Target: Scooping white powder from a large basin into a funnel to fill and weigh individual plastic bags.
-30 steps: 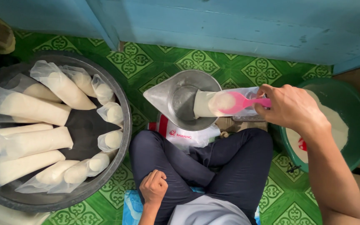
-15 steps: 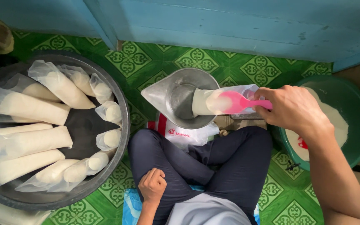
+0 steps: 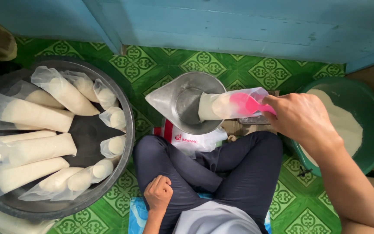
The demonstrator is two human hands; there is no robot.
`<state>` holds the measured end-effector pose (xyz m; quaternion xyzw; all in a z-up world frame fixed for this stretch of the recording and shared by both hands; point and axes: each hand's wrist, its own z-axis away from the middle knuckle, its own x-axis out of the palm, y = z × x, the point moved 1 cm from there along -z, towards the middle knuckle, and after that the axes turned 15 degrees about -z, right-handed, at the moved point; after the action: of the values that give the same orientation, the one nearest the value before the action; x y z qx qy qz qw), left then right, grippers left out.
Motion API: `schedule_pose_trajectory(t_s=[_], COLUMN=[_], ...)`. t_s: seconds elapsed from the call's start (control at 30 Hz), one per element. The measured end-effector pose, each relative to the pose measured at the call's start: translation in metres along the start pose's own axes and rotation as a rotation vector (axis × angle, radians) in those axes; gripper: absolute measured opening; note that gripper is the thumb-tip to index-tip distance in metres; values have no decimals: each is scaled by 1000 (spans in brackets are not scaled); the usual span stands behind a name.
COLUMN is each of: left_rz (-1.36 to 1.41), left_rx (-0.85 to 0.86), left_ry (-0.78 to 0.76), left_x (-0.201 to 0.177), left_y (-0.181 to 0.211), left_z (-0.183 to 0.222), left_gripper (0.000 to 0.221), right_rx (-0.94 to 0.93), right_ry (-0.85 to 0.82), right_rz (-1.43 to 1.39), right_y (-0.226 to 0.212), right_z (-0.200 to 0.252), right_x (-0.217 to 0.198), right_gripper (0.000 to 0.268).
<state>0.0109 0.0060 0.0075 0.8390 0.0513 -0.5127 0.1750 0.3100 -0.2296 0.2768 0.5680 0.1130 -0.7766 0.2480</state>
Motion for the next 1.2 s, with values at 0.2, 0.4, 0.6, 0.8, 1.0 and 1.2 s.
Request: schedule_pose_trajectory(t_s=[0.2, 0.4, 0.6, 0.8, 1.0, 1.2], left_rz=[-9, -28, -42, -54, -153, -117], left_rx=[2, -4, -23, -10, -70, -120], left_ry=[30, 20, -16, 33, 46, -59], left_x=[-4, 2, -2, -11, 8, 9], left_y=[2, -2, 1, 11, 6, 18], left_z=[-3, 4, 2, -8, 9, 4], left_gripper=[32, 33, 34, 33, 35, 28], right_rx=[-68, -20, 96, 216, 396, 702], right_ry=[71, 84, 14, 18, 184, 226], right_rz=[-43, -185, -357, -657, -983, -1276], right_y=[-3, 5, 17, 62, 121, 188], right_z=[5, 11, 27, 53, 96, 111], right_x=[5, 3, -13, -9, 31, 123], right_gripper=[19, 34, 29, 32, 29, 29])
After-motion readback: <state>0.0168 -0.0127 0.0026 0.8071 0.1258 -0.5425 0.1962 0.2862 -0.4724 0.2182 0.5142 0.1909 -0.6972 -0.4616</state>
